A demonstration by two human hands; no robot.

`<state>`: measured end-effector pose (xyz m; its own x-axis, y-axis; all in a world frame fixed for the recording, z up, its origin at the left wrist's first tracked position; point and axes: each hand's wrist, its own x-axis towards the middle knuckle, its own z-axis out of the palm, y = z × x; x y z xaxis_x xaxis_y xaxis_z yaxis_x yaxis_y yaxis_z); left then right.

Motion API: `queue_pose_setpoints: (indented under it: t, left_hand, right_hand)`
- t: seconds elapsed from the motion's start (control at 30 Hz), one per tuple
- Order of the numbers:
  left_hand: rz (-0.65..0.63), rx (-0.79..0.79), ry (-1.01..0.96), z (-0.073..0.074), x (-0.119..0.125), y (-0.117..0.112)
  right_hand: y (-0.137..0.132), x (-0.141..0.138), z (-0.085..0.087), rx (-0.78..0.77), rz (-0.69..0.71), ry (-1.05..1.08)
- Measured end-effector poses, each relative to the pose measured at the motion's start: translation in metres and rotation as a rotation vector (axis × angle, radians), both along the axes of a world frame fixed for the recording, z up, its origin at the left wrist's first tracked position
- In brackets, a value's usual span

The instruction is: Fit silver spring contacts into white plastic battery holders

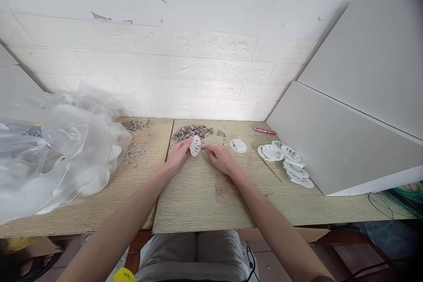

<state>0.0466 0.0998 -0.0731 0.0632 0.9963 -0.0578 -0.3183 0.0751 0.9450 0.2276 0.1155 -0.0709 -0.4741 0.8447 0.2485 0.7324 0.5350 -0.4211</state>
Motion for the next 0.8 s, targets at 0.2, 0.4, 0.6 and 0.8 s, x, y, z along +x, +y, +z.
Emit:
queue_pose_setpoints:
  t: [0.2,0.4,0.6,0.8]
  left_hand:
    - [-0.044,0.041,0.056,-0.0039,-0.0001,0.0019]
    - [-0.057,0.049,0.058,-0.0059,0.0000,0.0032]
    - [-0.096,0.085,0.088,-0.0036,0.0000,0.0007]
    - [-0.097,0.114,0.182,-0.0035,-0.0006,-0.0031]
  right_hand:
    - [-0.0030,-0.0034,-0.0022,0.036,-0.027,-0.020]
    - [-0.0036,-0.0032,-0.0028,0.055,-0.027,-0.025]
    - [-0.0043,-0.0035,-0.0029,0.055,-0.035,-0.067]
    - [-0.0071,-0.0038,-0.0003,0.044,-0.037,-0.143]
